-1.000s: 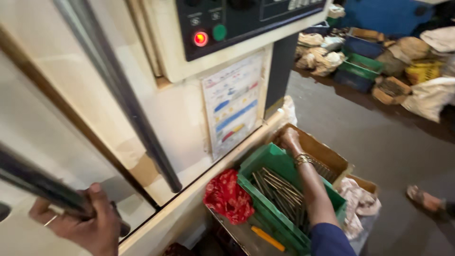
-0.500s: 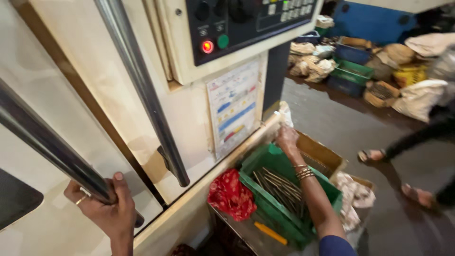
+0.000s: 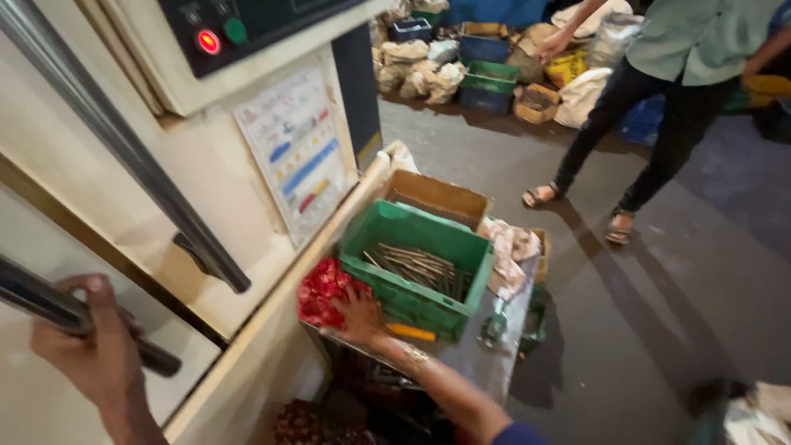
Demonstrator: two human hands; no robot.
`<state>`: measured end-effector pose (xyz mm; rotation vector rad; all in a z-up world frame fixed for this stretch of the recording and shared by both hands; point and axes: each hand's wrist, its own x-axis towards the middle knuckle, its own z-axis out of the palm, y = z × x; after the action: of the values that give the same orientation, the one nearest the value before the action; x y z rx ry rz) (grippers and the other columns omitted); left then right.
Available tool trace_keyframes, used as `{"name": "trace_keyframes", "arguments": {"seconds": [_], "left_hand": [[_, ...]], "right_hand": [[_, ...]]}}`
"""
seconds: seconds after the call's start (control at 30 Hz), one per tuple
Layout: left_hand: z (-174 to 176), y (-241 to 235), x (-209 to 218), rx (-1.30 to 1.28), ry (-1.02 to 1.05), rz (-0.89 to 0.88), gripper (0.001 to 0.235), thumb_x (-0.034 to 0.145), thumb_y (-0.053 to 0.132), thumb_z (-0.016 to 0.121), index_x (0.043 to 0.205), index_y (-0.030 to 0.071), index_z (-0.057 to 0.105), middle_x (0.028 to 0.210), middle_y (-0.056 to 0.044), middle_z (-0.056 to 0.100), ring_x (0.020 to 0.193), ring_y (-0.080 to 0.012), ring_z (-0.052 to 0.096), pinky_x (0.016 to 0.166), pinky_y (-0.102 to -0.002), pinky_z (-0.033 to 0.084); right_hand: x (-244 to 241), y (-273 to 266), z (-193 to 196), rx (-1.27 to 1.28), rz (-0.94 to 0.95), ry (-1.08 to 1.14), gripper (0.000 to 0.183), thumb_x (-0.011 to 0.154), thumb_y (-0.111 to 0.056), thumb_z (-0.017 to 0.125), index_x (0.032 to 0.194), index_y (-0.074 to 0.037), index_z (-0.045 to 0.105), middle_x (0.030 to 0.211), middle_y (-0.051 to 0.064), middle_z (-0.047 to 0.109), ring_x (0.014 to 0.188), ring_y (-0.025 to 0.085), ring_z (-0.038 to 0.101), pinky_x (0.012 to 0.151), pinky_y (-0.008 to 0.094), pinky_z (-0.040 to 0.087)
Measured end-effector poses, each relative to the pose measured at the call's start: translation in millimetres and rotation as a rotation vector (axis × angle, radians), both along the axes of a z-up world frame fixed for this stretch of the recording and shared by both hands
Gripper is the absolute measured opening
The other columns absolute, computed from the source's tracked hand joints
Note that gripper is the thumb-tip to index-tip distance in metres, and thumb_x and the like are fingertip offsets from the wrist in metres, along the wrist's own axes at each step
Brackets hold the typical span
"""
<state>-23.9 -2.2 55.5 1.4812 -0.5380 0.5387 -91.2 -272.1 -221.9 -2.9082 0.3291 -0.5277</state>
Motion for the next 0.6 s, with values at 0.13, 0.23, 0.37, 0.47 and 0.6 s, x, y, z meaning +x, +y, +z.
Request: {"name": "trace_keyframes", "arguments": {"seconds": [0.13,0.23,0.37,0.47,0.6], "left_hand": [[1,0,-6,0.023,-0.032,0.061,0.014,0.116,0.011,0.062,0.116,-0.003,0.059,0.077,-0.003,0.054,0.062,-0.0102,0.051,0.059,-0.028,0.045],[2,1,-7,0.003,-0.067,0.036,0.014,0.117,0.012,0.061,0.118,-0.001,0.056,0.085,-0.002,0.058,0.063,-0.0082,0.053,0.059,-0.026,0.047],[-8,14,2,-0.086,0.062,0.042,0.016,0.112,0.018,0.068,0.113,0.006,0.057,0.074,0.001,0.052,0.062,-0.0062,0.048,0.058,-0.025,0.04],[-23,24,11,-0.117,0.057,0.031,0.018,0.118,0.017,0.07,0.119,0.004,0.057,0.066,0.0,0.05,0.052,-0.0074,0.047,0.048,-0.024,0.035],[-37,34,10,-0.128,-0.073,0.003,0.046,0.121,0.013,0.068,0.146,0.005,0.03,0.075,0.003,0.054,0.063,-0.0074,0.051,0.059,-0.022,0.041]], "right_hand": [[25,-23,-61,0.017,-0.01,-0.076,0.059,0.092,-0.068,0.053,0.119,-0.018,0.067,0.119,0.021,0.068,0.099,0.039,0.069,0.081,0.054,0.055],[40,-35,-95,0.118,-0.003,-0.064,0.052,0.1,-0.063,0.048,0.103,-0.016,0.07,0.096,0.016,0.074,0.088,0.035,0.072,0.076,0.052,0.055],[58,-38,-107,0.134,-0.054,-0.074,0.05,0.101,-0.056,0.046,0.088,-0.017,0.074,0.077,0.013,0.073,0.071,0.033,0.072,0.068,0.053,0.054],[65,-35,-107,0.189,-0.118,0.019,0.049,0.099,-0.057,0.045,0.092,-0.02,0.076,0.071,0.014,0.071,0.062,0.035,0.071,0.057,0.054,0.053],[51,-34,-94,0.106,-0.066,0.076,0.052,0.096,-0.062,0.055,0.087,-0.012,0.07,0.069,0.012,0.07,0.064,0.034,0.071,0.057,0.051,0.054]]}}
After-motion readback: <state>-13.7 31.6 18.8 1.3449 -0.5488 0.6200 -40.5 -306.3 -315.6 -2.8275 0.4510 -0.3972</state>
